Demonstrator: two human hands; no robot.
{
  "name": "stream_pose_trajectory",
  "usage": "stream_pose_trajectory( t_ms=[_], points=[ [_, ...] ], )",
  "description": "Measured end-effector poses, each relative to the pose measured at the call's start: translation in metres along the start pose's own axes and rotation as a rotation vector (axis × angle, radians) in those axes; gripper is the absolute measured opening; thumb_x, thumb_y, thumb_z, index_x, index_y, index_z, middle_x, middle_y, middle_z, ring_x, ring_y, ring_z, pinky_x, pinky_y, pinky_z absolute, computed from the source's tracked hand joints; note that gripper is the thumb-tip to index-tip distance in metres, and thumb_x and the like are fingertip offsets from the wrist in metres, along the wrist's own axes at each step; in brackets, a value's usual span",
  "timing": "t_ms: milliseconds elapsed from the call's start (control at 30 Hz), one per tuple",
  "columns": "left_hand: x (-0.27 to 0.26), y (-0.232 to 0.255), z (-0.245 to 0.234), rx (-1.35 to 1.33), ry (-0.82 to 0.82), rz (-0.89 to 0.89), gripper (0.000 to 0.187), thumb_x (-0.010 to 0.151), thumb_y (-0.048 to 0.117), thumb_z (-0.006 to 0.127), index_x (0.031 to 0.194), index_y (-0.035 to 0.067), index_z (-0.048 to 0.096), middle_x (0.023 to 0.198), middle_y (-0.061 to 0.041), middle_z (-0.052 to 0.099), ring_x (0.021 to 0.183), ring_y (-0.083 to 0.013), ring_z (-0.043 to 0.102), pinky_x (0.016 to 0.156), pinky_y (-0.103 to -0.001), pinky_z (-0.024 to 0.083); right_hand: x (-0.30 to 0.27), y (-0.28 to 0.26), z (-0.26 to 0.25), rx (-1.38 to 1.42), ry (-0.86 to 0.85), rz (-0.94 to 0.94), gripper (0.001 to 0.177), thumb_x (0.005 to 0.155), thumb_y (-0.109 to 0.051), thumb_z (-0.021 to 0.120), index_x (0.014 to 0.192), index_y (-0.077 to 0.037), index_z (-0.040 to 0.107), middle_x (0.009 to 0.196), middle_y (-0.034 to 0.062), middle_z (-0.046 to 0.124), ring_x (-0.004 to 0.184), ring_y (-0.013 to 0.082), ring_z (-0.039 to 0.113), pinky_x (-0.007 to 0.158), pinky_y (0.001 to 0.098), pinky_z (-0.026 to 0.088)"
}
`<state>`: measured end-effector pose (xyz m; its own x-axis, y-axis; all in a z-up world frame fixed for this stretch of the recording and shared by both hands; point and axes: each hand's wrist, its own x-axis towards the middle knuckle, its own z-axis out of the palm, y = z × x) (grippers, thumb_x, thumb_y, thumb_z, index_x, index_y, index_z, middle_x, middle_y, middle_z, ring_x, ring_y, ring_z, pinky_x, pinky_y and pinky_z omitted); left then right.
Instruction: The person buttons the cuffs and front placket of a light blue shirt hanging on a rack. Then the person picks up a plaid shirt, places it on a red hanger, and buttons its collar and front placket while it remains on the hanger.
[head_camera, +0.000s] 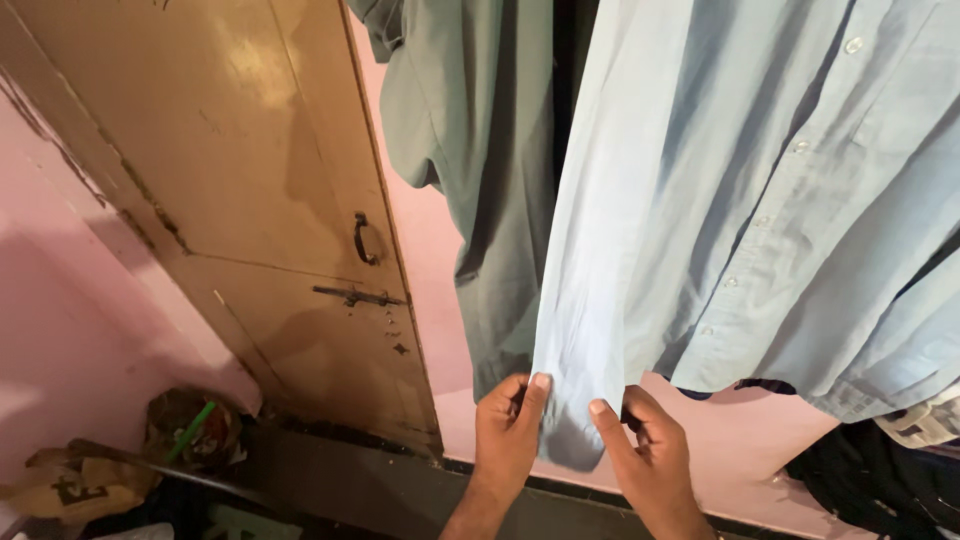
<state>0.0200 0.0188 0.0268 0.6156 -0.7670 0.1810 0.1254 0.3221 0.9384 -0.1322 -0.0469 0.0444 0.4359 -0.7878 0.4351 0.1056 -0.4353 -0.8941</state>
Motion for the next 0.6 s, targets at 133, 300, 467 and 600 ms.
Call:
stream_pose_trajectory(
  t_ms=[133,300,467,600],
  points=[
    [0.004,-0.002,0.002,-0.057,0.001,-0.029,0.03,0.102,0.025,0.062,0.089,0.001,0.073,0.069,0.007,0.057,0.062,-0.0023,0.044,0.054,-0.022,0.037,-0.006,-0.016,-0.005,-0.067,-0.015,-0.317,0.015,0.094,-0.006,0.066,0.106,0.002,0.07,0.097,0.0093,0.07,0.088,0.0155,0.063,0.08,0.0258,0.047],
    [0.009,0.0,0.005,-0.056,-0.025,-0.028,0.033,0.105,0.029,0.057,0.091,0.001,0.069,0.073,0.005,0.061,0.066,-0.0028,0.048,0.058,-0.022,0.042,-0.001,-0.037,0.005,0.215,-0.088,0.035,0.043,0.085,-0.006,0.062,0.127,-0.003,0.051,0.116,0.0114,0.066,0.109,0.0188,0.063,0.091,0.0329,0.047],
    [0.012,-0.001,-0.005,-0.079,0.014,0.013,0.037,0.108,0.032,0.051,0.092,0.0,0.064,0.073,0.002,0.06,0.064,-0.0051,0.049,0.056,-0.024,0.042,0.012,-0.028,0.006,0.199,-0.191,-0.204,0.024,0.104,-0.01,0.059,0.116,0.008,0.069,0.114,0.0152,0.069,0.108,0.0198,0.064,0.098,0.0334,0.049],
    [0.013,0.003,-0.006,0.008,0.089,-0.008,0.037,0.105,0.033,0.049,0.097,0.002,0.069,0.075,0.004,0.064,0.068,-0.003,0.053,0.06,-0.023,0.046,0.026,-0.043,0.014,0.238,0.026,-0.112,0.033,0.101,-0.007,0.06,0.132,0.004,0.061,0.109,0.0112,0.068,0.097,0.0122,0.063,0.084,0.0275,0.053]
  ],
)
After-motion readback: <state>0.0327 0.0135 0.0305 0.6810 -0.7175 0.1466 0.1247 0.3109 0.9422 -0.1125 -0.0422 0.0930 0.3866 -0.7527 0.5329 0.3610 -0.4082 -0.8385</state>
